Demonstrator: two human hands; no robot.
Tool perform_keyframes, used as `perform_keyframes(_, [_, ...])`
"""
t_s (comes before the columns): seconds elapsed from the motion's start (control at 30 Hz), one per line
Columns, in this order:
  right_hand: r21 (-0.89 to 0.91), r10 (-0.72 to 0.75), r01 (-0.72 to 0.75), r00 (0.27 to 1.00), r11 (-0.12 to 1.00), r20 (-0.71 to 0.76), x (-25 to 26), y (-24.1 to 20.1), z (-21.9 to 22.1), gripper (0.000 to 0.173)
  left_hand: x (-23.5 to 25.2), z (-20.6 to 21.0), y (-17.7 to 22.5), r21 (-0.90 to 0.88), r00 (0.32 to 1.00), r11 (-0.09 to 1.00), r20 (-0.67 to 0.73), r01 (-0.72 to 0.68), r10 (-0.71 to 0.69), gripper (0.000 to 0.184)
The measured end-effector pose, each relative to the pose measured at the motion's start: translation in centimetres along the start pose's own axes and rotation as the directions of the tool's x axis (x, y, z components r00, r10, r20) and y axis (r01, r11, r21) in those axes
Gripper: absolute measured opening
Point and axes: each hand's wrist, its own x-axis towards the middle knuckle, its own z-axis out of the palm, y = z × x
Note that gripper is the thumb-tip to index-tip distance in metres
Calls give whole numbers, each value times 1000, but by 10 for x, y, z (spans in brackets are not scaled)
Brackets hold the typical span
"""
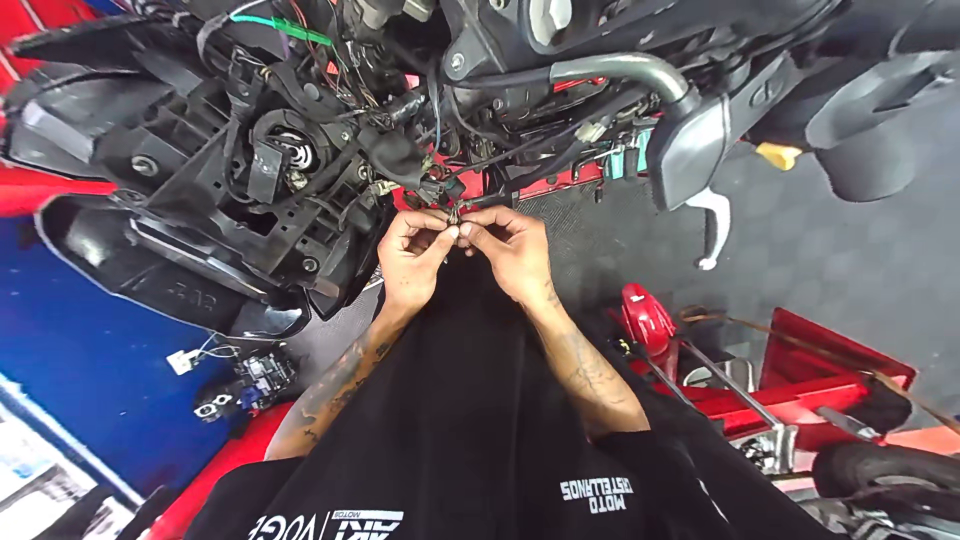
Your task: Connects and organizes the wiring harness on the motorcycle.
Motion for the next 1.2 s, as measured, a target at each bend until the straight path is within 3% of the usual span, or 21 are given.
perform_keyframes(0.13, [-187, 56, -46, 997, 981, 47, 2, -12, -7, 6, 1, -2, 2, 69, 998, 996, 35, -62, 60, 21])
perform_keyframes(0.27, [-61, 169, -162, 976, 985, 138, 4, -15, -14, 18, 3, -4, 6, 80, 999, 997, 48, -15, 11, 20])
perform_keyframes(0.37, [-5, 203, -205, 964, 979, 172, 5, -13, -15, 13, 2, -4, 5, 90, 998, 995, 45, -36, 32, 22])
perform_keyframes(0.47, [-25, 224, -222, 963, 975, 150, 7, -10, -12, 19, 3, -4, 3, 124, 997, 990, 49, -67, 61, 21])
perform_keyframes(0.73, [-13, 198, -198, 973, 980, 119, 4, -7, -12, 11, 3, -8, 7, 174, 992, 981, 104, -89, 71, 24])
perform_keyframes(1.07, [250, 304, -346, 933, 904, 192, 7, 1, -3, 15, 4, -12, 1, 212, 982, 964, 134, -159, 133, 24])
perform_keyframes(1.2, [254, 281, -303, 952, 918, 122, 4, 6, 2, 12, 4, -11, -1, 249, 977, 949, 132, -194, 165, 23])
